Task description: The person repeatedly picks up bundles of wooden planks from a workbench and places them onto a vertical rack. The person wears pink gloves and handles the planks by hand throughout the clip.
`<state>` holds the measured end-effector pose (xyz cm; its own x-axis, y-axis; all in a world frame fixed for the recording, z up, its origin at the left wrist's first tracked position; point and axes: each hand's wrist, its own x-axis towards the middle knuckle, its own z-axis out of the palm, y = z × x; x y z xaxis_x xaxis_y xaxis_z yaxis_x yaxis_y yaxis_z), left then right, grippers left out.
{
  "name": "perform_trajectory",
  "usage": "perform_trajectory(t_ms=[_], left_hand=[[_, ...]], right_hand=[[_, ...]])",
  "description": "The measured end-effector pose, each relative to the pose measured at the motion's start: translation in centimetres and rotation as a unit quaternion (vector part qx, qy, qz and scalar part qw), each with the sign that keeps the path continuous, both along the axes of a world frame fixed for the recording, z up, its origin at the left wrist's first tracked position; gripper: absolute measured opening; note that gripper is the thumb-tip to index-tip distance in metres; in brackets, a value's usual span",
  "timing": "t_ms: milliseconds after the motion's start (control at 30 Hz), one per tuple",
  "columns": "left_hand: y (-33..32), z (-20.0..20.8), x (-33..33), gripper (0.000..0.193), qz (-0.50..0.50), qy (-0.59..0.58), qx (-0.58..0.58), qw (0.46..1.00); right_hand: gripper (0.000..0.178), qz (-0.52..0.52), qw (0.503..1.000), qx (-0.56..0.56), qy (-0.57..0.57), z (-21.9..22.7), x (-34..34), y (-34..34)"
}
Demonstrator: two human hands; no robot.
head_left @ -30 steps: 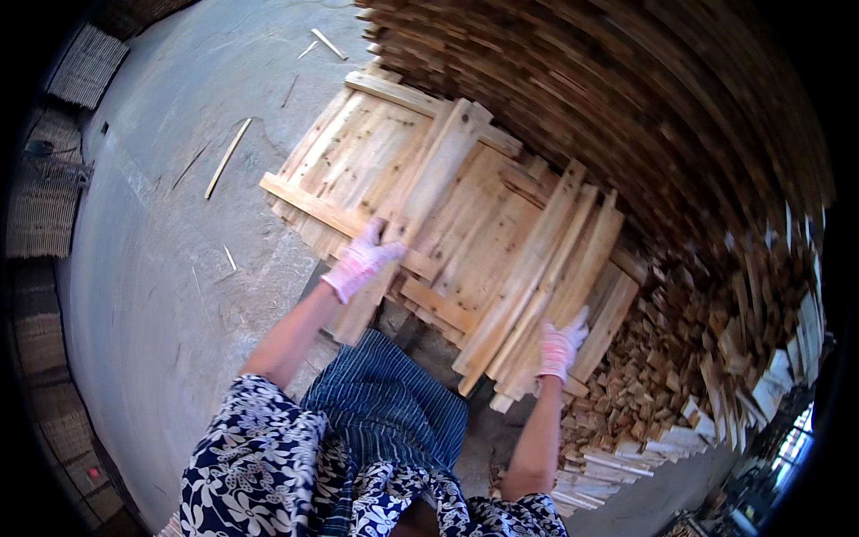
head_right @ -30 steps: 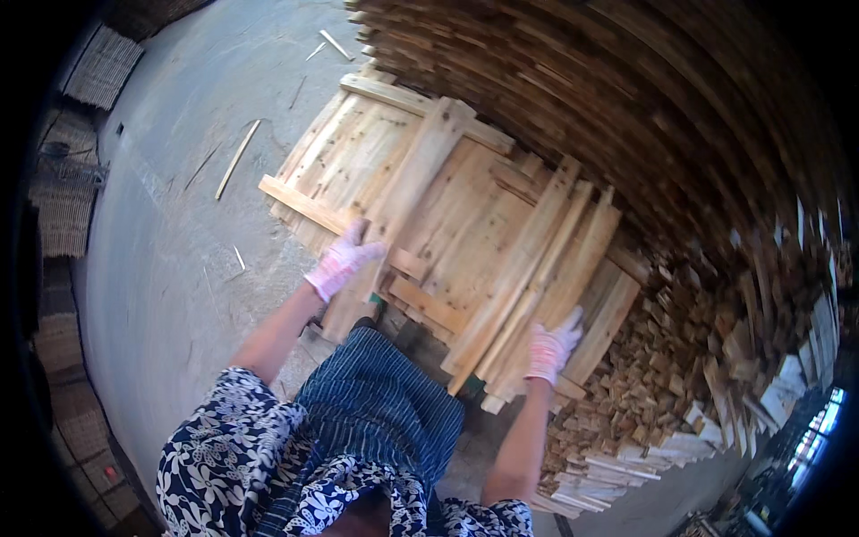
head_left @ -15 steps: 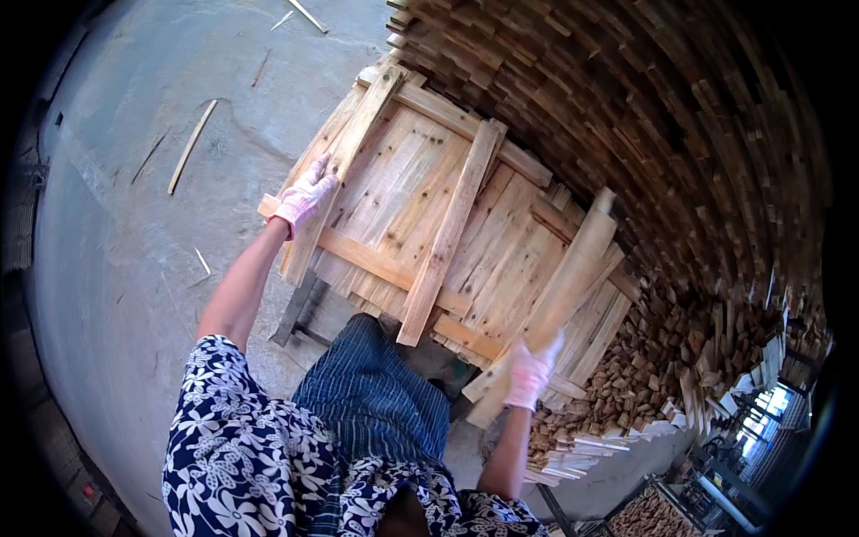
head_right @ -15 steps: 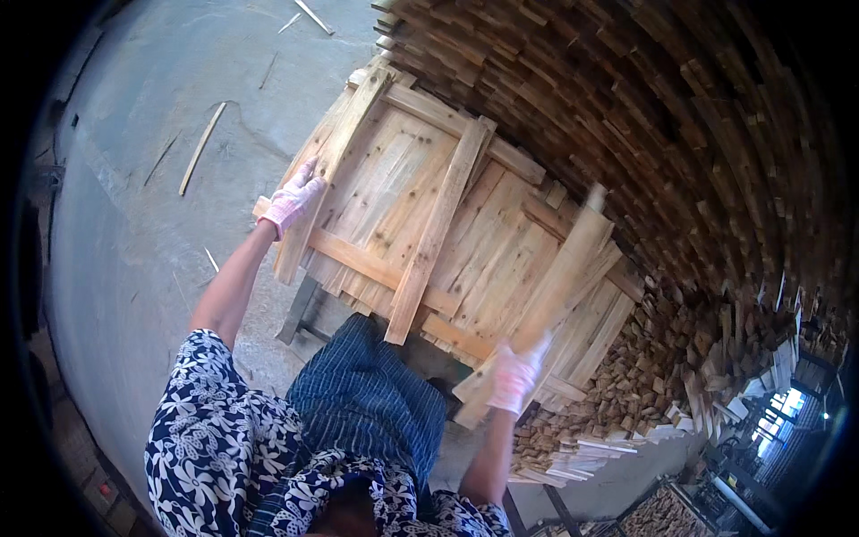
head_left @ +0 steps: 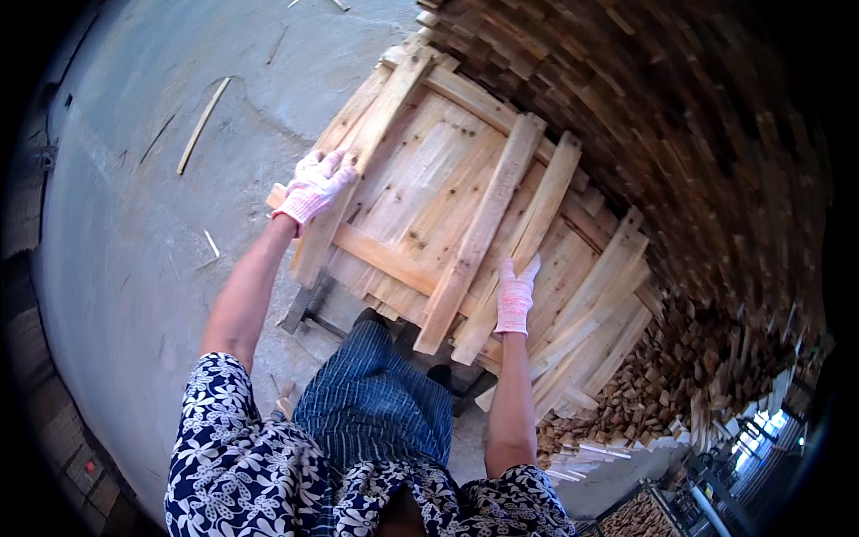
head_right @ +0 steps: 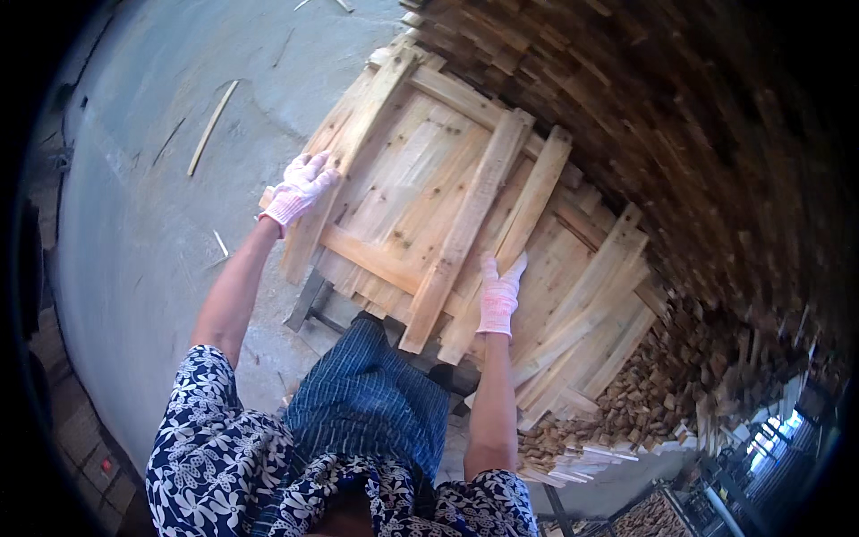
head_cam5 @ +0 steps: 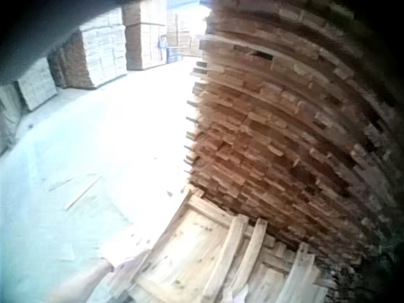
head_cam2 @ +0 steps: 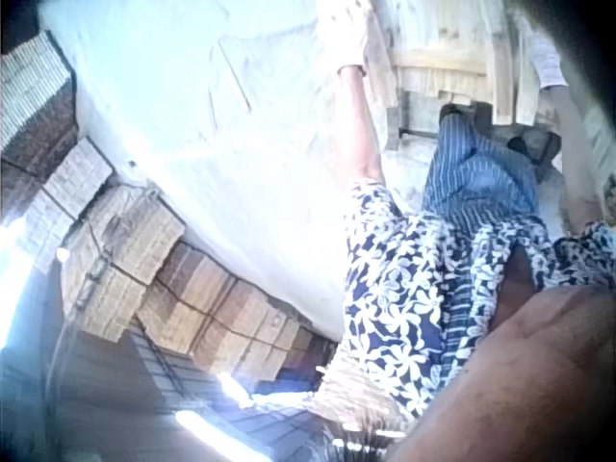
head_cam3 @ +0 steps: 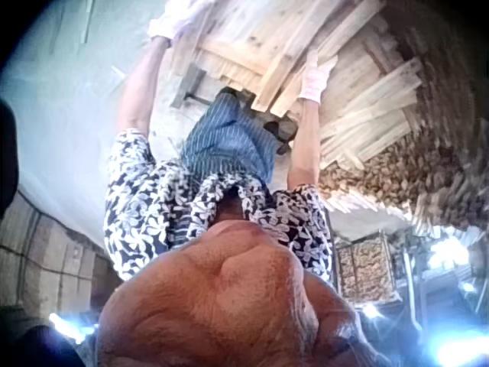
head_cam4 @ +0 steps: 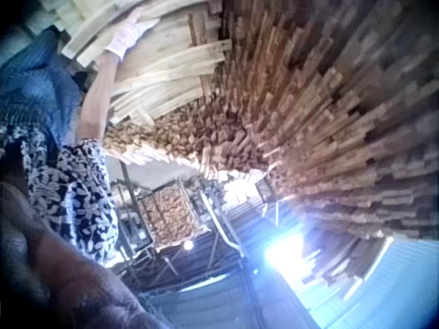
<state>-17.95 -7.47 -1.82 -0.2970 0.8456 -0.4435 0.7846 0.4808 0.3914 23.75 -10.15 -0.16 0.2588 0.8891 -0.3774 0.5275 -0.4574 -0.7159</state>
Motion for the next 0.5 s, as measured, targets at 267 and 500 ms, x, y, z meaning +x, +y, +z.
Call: perform_trajectory(t_ms=[267,500], left_hand=[[-0.2,0.7,1.1,0.076,0.018,-0.028,-0.019,0.999],[1.5,1.2,-0.1,0.074,0.035,-0.062,-0.019,0.997]], right_hand=[[0.084,0.005,0.999,0.034,0.040,-4.4,-15.0,-0.5],[0.098,0.016,0.984,0.007,0.177,-1.8,-26.2,2.6]])
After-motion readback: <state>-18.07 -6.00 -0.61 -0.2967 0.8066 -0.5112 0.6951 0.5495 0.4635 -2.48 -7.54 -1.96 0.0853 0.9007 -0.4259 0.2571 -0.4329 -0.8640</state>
